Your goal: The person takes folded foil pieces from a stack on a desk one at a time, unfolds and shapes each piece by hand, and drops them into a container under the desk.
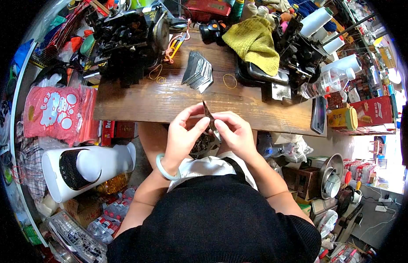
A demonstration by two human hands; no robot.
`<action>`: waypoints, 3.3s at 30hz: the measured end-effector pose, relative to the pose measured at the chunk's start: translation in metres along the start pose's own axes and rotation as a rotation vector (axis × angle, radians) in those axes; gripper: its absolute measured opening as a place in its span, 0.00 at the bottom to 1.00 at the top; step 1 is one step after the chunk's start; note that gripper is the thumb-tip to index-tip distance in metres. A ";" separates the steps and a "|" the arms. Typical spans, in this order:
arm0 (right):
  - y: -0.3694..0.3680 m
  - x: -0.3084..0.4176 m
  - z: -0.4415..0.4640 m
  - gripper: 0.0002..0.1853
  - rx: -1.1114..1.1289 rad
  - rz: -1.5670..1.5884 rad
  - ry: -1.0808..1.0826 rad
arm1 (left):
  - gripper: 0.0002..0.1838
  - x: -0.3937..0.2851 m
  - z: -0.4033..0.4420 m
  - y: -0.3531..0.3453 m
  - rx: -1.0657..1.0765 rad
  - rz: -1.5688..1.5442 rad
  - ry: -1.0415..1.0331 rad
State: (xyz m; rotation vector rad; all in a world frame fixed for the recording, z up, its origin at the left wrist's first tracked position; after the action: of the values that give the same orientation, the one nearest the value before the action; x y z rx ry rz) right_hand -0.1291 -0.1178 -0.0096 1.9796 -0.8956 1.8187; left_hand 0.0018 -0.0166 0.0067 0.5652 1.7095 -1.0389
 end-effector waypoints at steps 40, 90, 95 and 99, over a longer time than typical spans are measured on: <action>0.012 0.008 0.007 0.05 -0.396 -0.497 0.477 | 0.08 0.010 0.008 0.010 -0.195 0.362 -0.383; -0.007 -0.001 0.017 0.05 -0.545 -0.307 0.529 | 0.09 0.019 0.028 0.003 -0.348 -0.015 -0.341; -0.006 -0.002 0.015 0.04 -0.542 -0.196 0.438 | 0.04 0.015 0.025 -0.006 -0.359 0.006 -0.331; -0.003 -0.004 0.016 0.04 -0.536 -0.143 0.403 | 0.04 0.021 0.025 0.000 -0.355 0.150 -0.369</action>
State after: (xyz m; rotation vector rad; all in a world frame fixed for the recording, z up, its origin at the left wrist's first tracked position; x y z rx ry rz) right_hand -0.1146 -0.1240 -0.0156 1.2620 -0.9523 1.5972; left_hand 0.0068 -0.0401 -0.0150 0.2486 1.4525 -0.6628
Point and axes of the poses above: each hand's wrist, its own z-axis towards the middle knuckle, its own y-axis out of the back of the hand, x = y × z, the point moved 1 cm from there along z, towards the middle knuckle, and after that the axes turned 1 degree about -y, right-handed, at the moved point
